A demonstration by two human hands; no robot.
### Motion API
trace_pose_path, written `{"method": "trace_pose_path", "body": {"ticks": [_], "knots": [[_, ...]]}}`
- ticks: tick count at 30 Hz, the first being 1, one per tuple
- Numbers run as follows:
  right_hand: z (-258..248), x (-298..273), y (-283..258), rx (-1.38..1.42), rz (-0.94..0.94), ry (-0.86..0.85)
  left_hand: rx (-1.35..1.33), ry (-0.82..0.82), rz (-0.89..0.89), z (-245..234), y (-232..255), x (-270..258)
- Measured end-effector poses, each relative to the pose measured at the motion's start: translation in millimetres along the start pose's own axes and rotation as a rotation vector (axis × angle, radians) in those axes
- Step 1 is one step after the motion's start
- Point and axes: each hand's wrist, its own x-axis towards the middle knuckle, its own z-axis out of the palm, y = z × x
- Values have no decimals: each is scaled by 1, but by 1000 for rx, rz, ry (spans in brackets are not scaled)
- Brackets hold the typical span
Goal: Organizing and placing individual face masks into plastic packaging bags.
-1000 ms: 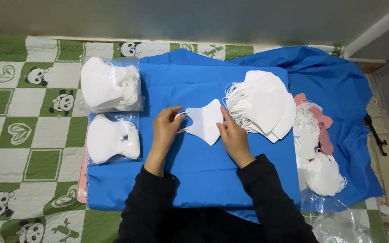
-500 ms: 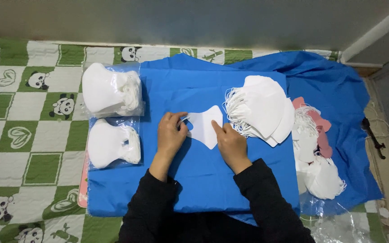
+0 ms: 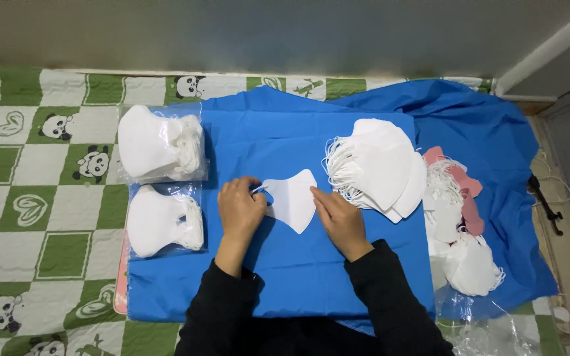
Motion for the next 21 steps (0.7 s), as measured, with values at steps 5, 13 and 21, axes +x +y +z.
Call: {"method": "trace_pose_path", "body": {"ticks": [5, 13, 21], "knots": [[-33, -16, -7, 144, 89, 94, -29, -26, -29, -20, 18, -1], [-107, -127, 44, -115, 341, 167, -170, 56, 257, -137, -15, -67], [-119, -174, 70, 210, 1127, -77, -303, -97, -834, -177, -163, -127]]}}
